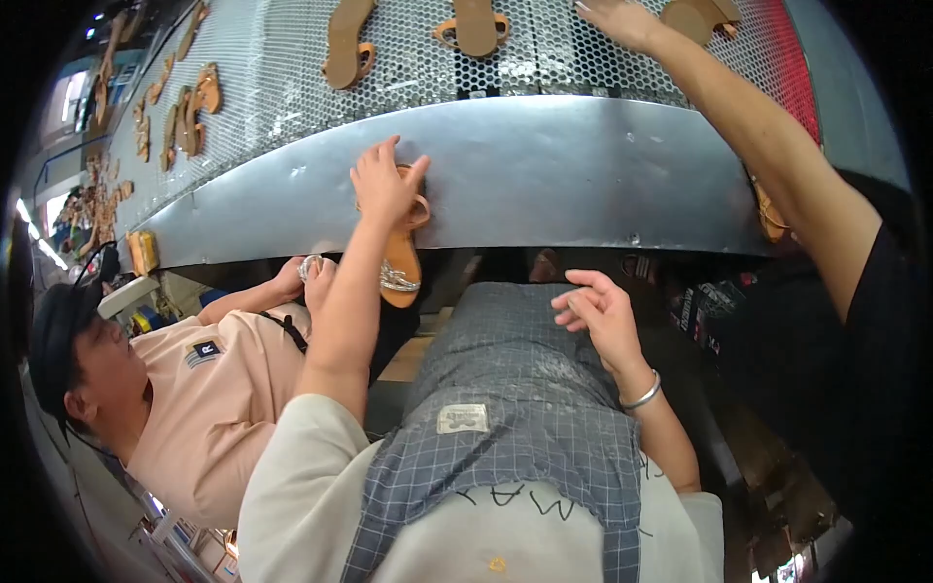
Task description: Inspecting and handling sandals on a conveyor belt in a shoe factory finishing area.
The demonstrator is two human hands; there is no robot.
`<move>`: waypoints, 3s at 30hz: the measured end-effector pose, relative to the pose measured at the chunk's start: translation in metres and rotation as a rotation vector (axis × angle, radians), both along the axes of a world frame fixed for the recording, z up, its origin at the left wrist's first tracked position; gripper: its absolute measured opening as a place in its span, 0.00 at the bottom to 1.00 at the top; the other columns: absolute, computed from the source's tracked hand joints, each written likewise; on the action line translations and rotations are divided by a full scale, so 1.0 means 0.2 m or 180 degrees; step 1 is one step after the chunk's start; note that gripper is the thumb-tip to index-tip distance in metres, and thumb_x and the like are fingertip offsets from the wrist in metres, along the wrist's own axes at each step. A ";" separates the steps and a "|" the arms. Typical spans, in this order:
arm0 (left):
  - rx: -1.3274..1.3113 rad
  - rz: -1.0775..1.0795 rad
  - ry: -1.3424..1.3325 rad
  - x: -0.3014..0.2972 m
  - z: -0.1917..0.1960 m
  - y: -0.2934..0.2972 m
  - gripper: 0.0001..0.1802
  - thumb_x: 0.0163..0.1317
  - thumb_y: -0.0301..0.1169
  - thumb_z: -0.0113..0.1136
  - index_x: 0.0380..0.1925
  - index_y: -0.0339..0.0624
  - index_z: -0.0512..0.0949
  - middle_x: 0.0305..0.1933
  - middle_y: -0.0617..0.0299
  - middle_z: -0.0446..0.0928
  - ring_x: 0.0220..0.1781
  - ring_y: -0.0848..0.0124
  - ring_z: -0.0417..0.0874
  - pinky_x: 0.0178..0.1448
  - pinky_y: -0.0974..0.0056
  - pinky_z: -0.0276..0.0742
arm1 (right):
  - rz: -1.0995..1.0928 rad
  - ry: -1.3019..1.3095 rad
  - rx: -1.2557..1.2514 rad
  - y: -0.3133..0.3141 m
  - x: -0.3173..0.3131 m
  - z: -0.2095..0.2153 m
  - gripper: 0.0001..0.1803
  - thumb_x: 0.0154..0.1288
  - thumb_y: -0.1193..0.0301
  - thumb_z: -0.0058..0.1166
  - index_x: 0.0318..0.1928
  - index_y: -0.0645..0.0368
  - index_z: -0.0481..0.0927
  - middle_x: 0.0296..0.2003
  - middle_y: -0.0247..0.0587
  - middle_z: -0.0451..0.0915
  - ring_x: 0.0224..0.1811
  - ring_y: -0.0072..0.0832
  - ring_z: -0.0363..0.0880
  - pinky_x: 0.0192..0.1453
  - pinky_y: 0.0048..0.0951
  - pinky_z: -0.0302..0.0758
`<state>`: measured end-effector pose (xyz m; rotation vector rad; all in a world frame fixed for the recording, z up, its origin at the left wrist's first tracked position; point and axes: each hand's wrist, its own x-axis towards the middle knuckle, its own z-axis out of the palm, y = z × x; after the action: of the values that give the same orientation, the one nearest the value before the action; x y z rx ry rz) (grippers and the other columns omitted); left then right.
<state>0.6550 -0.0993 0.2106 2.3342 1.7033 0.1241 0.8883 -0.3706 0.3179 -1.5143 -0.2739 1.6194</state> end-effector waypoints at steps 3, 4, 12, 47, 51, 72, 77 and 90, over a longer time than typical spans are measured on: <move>0.0950 -0.0146 0.0185 -0.04 0.07 -0.24 0.39 0.43 0.52 0.69 0.56 0.49 0.69 0.51 0.55 0.70 0.55 0.54 0.69 0.60 0.45 0.62 | 0.0064 0.0006 -0.0140 -0.09 -0.01 -0.01 0.16 0.67 0.74 0.47 0.53 0.64 0.71 0.35 0.44 0.82 0.30 0.23 0.81 0.32 0.20 0.76; 0.0812 -0.0413 0.0037 0.17 -0.02 -0.29 0.41 0.43 0.51 0.70 0.57 0.49 0.68 0.49 0.55 0.69 0.54 0.54 0.68 0.60 0.44 0.60 | -0.0262 -0.0174 -0.0269 -0.20 0.05 0.04 0.16 0.66 0.74 0.48 0.53 0.64 0.71 0.35 0.44 0.82 0.29 0.24 0.81 0.32 0.19 0.76; 0.0191 0.0473 -0.1184 0.11 0.11 -0.33 0.32 0.45 0.41 0.71 0.47 0.38 0.68 0.43 0.47 0.71 0.45 0.52 0.75 0.47 0.52 0.73 | 0.0044 -0.0071 -0.0089 -0.34 -0.01 0.02 0.18 0.64 0.74 0.50 0.54 0.65 0.69 0.35 0.43 0.82 0.30 0.22 0.80 0.33 0.18 0.76; -0.4933 0.1348 -0.3444 0.52 -0.01 -1.10 0.16 0.61 0.32 0.62 0.48 0.39 0.76 0.44 0.65 0.80 0.42 0.77 0.80 0.47 0.69 0.76 | -0.0697 0.0106 -0.0410 -0.68 -0.03 -0.01 0.29 0.51 0.86 0.57 0.55 0.66 0.67 0.46 0.39 0.77 0.48 0.24 0.77 0.56 0.28 0.73; -0.5270 0.0684 -0.3280 0.53 -0.07 -1.02 0.16 0.61 0.30 0.61 0.48 0.37 0.76 0.45 0.63 0.80 0.44 0.77 0.80 0.50 0.70 0.76 | -0.0882 0.0020 -0.0497 -0.74 -0.02 -0.06 0.26 0.51 0.86 0.57 0.53 0.65 0.69 0.45 0.38 0.77 0.48 0.23 0.76 0.55 0.27 0.73; -0.4482 0.1987 -0.3725 0.81 -0.32 -1.27 0.15 0.71 0.31 0.45 0.54 0.37 0.65 0.49 0.57 0.75 0.50 0.71 0.77 0.57 0.65 0.73 | -0.1438 0.0263 -0.1122 -0.90 -0.09 -0.51 0.16 0.54 0.83 0.59 0.45 0.66 0.75 0.40 0.33 0.80 0.42 0.17 0.77 0.48 0.22 0.73; -0.4368 0.2027 -0.3615 0.82 -0.35 -1.27 0.13 0.71 0.31 0.46 0.49 0.34 0.67 0.46 0.58 0.77 0.46 0.73 0.78 0.53 0.67 0.75 | -0.1171 0.0031 -0.1115 -0.89 -0.09 -0.53 0.12 0.56 0.80 0.61 0.42 0.65 0.76 0.36 0.31 0.81 0.38 0.16 0.77 0.43 0.20 0.73; -0.4231 0.2950 -0.3545 0.93 -0.30 -1.19 0.10 0.69 0.30 0.49 0.44 0.34 0.71 0.40 0.62 0.77 0.40 0.79 0.75 0.48 0.71 0.73 | -0.0598 -0.0499 -0.1602 -0.74 0.04 -0.44 0.12 0.52 0.78 0.66 0.35 0.66 0.76 0.30 0.34 0.80 0.32 0.16 0.75 0.36 0.20 0.72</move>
<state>0.8411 -0.3379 0.1501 0.2697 1.3048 0.2617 0.8967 -0.5187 0.2290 -1.9825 0.2061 1.4857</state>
